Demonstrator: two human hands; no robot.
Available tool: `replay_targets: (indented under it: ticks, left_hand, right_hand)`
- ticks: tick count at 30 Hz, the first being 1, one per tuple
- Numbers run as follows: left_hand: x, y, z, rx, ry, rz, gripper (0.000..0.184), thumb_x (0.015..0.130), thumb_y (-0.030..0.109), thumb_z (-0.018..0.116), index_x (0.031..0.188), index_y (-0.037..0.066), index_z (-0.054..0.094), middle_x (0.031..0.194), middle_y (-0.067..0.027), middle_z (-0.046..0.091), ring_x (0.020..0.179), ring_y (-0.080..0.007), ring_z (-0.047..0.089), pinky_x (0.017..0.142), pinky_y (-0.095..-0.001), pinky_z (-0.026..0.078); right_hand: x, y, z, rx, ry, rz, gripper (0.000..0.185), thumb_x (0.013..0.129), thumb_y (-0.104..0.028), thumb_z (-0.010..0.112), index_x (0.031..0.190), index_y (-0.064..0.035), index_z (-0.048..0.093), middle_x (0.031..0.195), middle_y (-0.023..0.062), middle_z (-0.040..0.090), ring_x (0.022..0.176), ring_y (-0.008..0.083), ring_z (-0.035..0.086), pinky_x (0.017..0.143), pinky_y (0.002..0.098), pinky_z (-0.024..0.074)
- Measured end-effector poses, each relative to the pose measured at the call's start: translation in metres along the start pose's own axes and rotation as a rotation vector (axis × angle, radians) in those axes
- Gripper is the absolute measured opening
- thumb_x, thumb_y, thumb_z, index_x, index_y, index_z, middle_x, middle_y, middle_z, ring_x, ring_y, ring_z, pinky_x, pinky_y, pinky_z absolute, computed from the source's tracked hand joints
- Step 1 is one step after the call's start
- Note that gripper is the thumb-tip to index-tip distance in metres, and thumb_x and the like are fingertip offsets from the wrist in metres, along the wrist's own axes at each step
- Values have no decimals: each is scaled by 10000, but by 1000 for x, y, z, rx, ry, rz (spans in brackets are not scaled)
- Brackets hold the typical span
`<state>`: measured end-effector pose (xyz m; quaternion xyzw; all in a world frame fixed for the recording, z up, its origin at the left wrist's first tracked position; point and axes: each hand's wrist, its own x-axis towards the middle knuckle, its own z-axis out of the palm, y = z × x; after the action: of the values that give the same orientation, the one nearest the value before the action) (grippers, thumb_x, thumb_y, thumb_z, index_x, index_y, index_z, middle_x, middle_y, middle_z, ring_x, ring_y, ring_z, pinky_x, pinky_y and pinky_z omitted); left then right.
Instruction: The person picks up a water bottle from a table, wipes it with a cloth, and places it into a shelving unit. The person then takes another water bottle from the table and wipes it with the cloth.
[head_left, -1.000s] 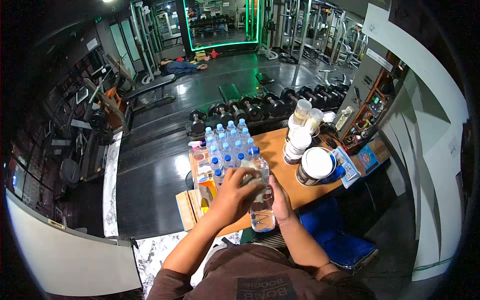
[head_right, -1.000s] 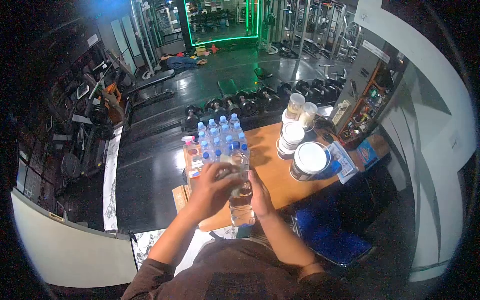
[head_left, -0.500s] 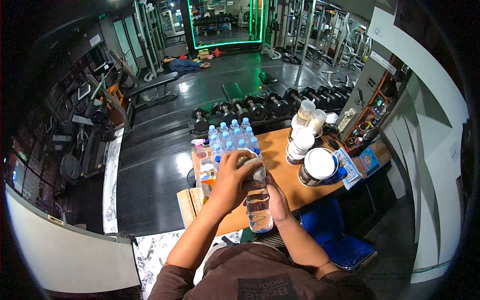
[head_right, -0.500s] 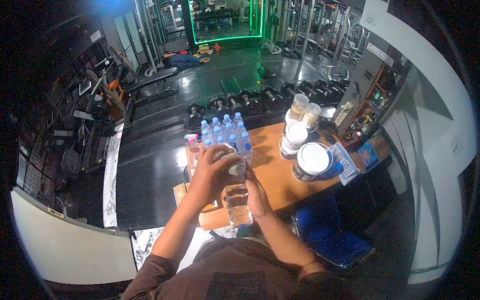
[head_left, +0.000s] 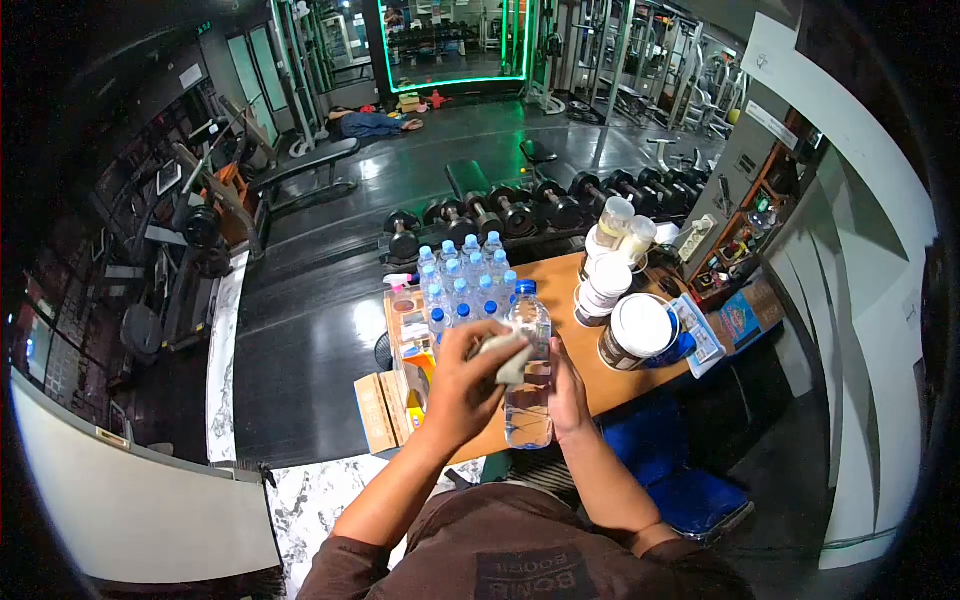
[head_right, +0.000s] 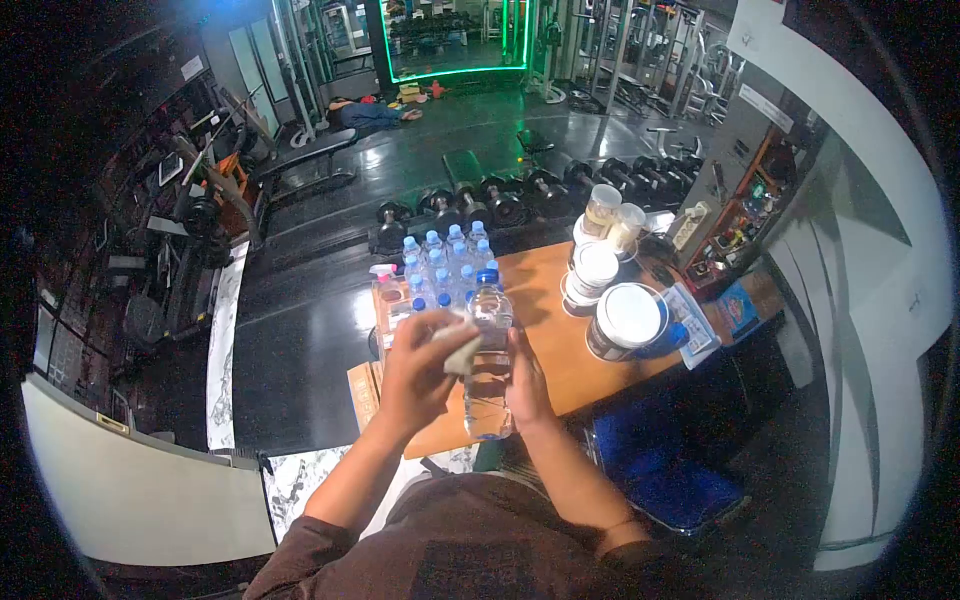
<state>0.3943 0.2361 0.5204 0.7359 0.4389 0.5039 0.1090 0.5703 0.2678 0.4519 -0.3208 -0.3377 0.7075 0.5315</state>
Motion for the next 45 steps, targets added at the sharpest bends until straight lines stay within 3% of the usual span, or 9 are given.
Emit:
replay_targets:
  ticks: [4,7,13,17,22,30,36,39,45]
  left_hand:
    - [6,-7,7,52,-35,70,590,690,-55,804,1246,138,769,1270,-104,677,1188,-356,599,1025,-453,470]
    - [-16,-2,21,33,-74,94,555,654,-60,776,1173,138,772,1263,-84,685,1141,-357,597,1014,-466,468]
    - [-26,0,-5,-311,-395,-40,463,750,-111,615,1137,83,778,1233,-107,707,1233,-299,624,1057,-425,481]
    - [-4,-7,-14,-306,-130,-163,475,779,-115,543,1164,36,778,1276,-130,678,1256,-305,618,1120,-419,461]
    - [3,-8,2,25,-166,-5,602,725,-62,791,1290,141,758,1294,-108,649,1267,-352,573,1105,-459,448]
    - [-48,16,-1,-211,-432,48,535,698,-53,708,1205,107,768,1283,-125,646,1177,-367,570,1059,-465,465]
    - [-23,7,-12,-180,-173,-75,517,755,-90,688,1228,95,786,1266,-125,673,1264,-326,601,1084,-433,470]
    - [-23,6,1,-126,-141,-33,535,757,-79,719,1251,113,785,1307,-135,653,1245,-335,602,1076,-435,474]
    - [-64,19,2,-145,-192,32,501,751,-29,721,1217,132,807,1285,-141,675,1217,-345,616,1053,-448,492]
  right_hand:
    - [2,14,-2,10,-52,-55,526,1161,-491,403,1523,-125,508,1188,48,687,996,159,713,761,304,612]
    - [6,13,-13,-152,19,-30,555,1170,-453,401,1567,-68,446,1366,78,616,1222,166,619,962,306,543]
    - [11,6,-16,-45,24,-27,535,1166,-454,414,1528,-65,478,1316,99,648,1143,190,675,949,346,579]
    - [9,5,-18,37,-71,90,513,1163,-464,421,1506,-89,497,1269,98,674,1084,194,713,866,351,623]
    - [5,5,5,12,-20,-13,497,1159,-481,429,1463,-104,539,1263,80,669,1122,168,690,868,361,625]
    - [15,-1,-16,-58,87,-17,532,1169,-463,393,1444,-29,533,1261,149,664,1082,252,721,857,399,640]
    - [8,-9,-1,28,-2,33,569,1121,-532,481,1453,-72,518,1245,108,670,1050,196,720,744,350,658]
    - [5,-12,12,-74,-32,-118,510,1075,-394,640,1463,-91,506,1245,80,664,1058,196,711,858,354,614]
    - [8,-21,-5,-49,-114,-48,533,1008,-289,720,1452,-83,508,1191,103,681,1007,215,730,869,372,606]
